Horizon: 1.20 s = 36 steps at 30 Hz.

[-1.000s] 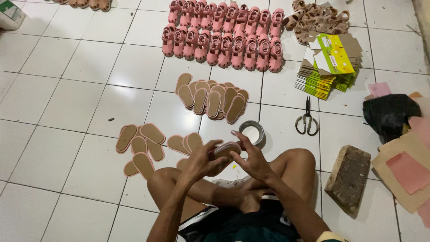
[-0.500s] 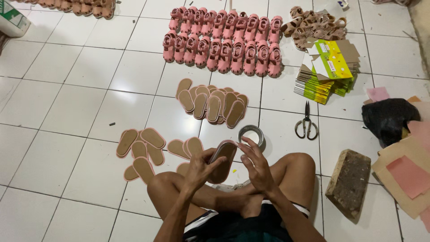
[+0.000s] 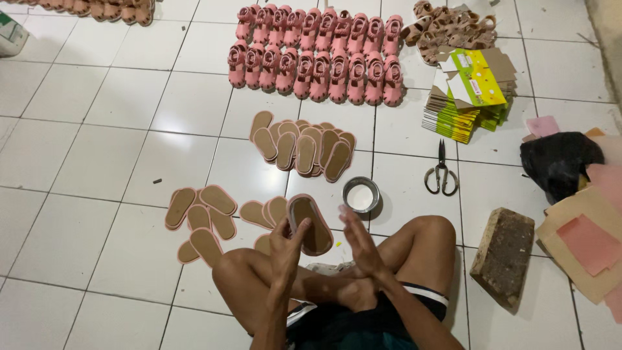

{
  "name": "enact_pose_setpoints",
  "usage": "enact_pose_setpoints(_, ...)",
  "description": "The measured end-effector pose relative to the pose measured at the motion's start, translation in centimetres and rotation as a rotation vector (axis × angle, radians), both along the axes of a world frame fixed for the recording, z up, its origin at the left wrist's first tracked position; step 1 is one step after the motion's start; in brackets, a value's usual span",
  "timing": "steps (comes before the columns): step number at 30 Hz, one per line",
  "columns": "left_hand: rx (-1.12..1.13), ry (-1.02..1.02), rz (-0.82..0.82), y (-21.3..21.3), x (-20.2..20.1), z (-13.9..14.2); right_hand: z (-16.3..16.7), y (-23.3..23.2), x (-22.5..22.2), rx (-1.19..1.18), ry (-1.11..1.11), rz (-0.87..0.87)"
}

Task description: The person sits on the floor applying glue from a small bowl onto sandal insoles and pressing the insole pieces onto sandal soles by hand, placing finished pairs in piles and picking up the next sole to repeat the process.

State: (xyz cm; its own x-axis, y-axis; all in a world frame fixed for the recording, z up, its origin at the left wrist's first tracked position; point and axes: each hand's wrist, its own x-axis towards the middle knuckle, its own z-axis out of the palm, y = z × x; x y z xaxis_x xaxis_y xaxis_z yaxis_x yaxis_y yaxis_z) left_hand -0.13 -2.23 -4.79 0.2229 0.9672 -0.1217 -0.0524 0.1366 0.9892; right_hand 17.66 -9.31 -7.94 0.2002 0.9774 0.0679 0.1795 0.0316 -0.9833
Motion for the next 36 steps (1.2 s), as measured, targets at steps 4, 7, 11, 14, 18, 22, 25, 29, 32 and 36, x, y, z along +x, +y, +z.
enact_pose_setpoints(4, -0.097, 0.068, 0.073, -1.2, -1.6, -1.7, -0.7, 4.7, 3.1, -0.449, -0.455, -0.175)
enact_pose_setpoints(7, -0.151, 0.087, 0.128, -2.8, -2.9, -2.6, -0.2, 6.0, 4.4, -0.597, -0.740, -0.127)
enact_pose_setpoints(11, -0.162, 0.018, 0.210, -4.2, -4.1, -3.1, 0.4, 6.5, 4.0, -0.675, -1.044, 0.005)
enact_pose_setpoints(14, -0.138, -0.050, 0.257, -3.9, -4.3, -2.8, 0.8, 5.5, 3.6, -0.544, -0.980, -0.070)
enact_pose_setpoints(18, -0.154, -0.054, 0.286, -3.5, -4.0, -1.9, 0.9, 4.9, 3.8, -0.473, -0.945, -0.121)
enact_pose_setpoints(22, -0.128, -0.125, 0.253, -3.4, -2.5, -0.9, 0.4, 5.7, 4.0, -0.548, -1.029, -0.076)
enact_pose_setpoints(25, -0.138, -0.058, 0.274, -3.6, -2.1, -1.0, 0.1, 5.6, 4.0, -0.502, -1.031, -0.090)
enact_pose_setpoints(29, -0.148, -0.151, 0.309, -4.2, -2.3, -2.0, -0.5, 3.8, 4.4, -0.462, -1.119, -0.102)
enact_pose_setpoints(32, -0.161, -0.240, 0.304, -3.2, -2.1, -2.8, -0.7, 2.8, 4.6, -0.546, -1.198, -0.045)
enact_pose_setpoints(36, -0.125, -0.171, 0.271, -1.4, -1.7, -3.2, -1.1, 2.2, 4.7, -0.474, -1.189, -0.094)
